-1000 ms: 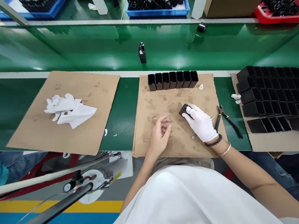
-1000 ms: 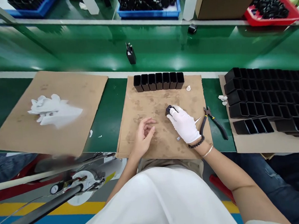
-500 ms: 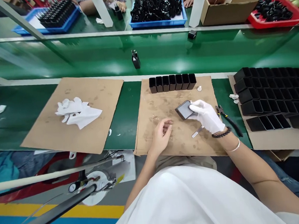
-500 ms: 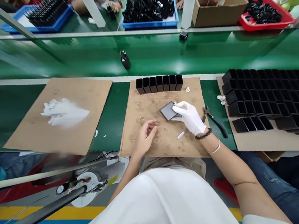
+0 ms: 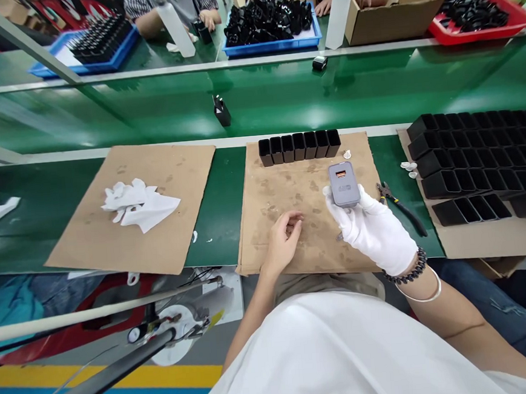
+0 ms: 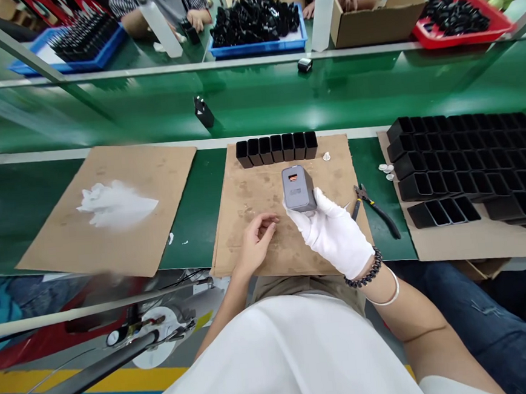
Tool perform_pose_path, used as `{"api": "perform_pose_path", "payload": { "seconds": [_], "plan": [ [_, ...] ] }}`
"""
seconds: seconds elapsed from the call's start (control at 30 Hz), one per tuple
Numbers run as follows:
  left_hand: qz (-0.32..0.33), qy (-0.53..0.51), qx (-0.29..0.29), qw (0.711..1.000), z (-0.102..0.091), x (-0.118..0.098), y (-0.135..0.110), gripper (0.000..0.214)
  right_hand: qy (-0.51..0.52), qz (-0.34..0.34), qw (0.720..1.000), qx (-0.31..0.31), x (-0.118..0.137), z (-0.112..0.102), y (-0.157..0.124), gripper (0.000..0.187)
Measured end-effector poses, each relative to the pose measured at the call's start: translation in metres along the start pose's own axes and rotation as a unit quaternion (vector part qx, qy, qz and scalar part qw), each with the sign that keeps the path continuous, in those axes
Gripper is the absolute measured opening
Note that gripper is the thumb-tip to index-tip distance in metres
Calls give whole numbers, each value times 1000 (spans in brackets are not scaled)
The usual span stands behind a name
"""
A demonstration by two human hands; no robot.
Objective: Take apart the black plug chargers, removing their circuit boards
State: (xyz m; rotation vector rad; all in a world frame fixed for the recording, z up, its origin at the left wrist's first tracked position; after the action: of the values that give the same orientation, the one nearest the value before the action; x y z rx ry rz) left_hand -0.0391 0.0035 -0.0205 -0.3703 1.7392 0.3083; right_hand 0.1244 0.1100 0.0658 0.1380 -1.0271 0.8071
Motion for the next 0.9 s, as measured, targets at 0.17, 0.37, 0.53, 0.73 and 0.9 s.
{"api": "perform_pose_path", "payload": {
  "seconds": [0.17, 0.37, 0.53, 0.73, 0.9],
  "plan": [
    [-4, -33, 1, 999, -1, 2, 0, 30, -41, -19, 998, -37, 0, 8, -5, 32],
    [12, -194, 16, 981, 2, -16, 0, 65, -325, -271, 899, -117, -18, 13, -8, 19],
    [-29, -233, -1, 972, 14, -18, 5, 64, -464, -342, 813, -87, -31, 13, -8, 19],
    [-31, -230, -3, 973, 20, -8, 5, 66, -354, -266, 894, -75, -33, 11, -12, 27],
    [-10, -213, -8, 977, 19, -13, 4, 68, -256, -189, 946, -65, -28, 17, -17, 27]
  ]
}}
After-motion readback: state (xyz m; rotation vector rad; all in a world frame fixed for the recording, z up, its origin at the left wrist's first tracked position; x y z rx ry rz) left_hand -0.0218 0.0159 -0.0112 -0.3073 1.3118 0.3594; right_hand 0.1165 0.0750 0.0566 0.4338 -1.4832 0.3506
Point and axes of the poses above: each hand's wrist, its own y-axis towards the middle knuckle, its own z-axis out of the palm, x = y × z, the point moved 2 cm from there along y, towards the middle knuckle, and after that the axes turned 3 degrees about z, right-handed, at the moved point
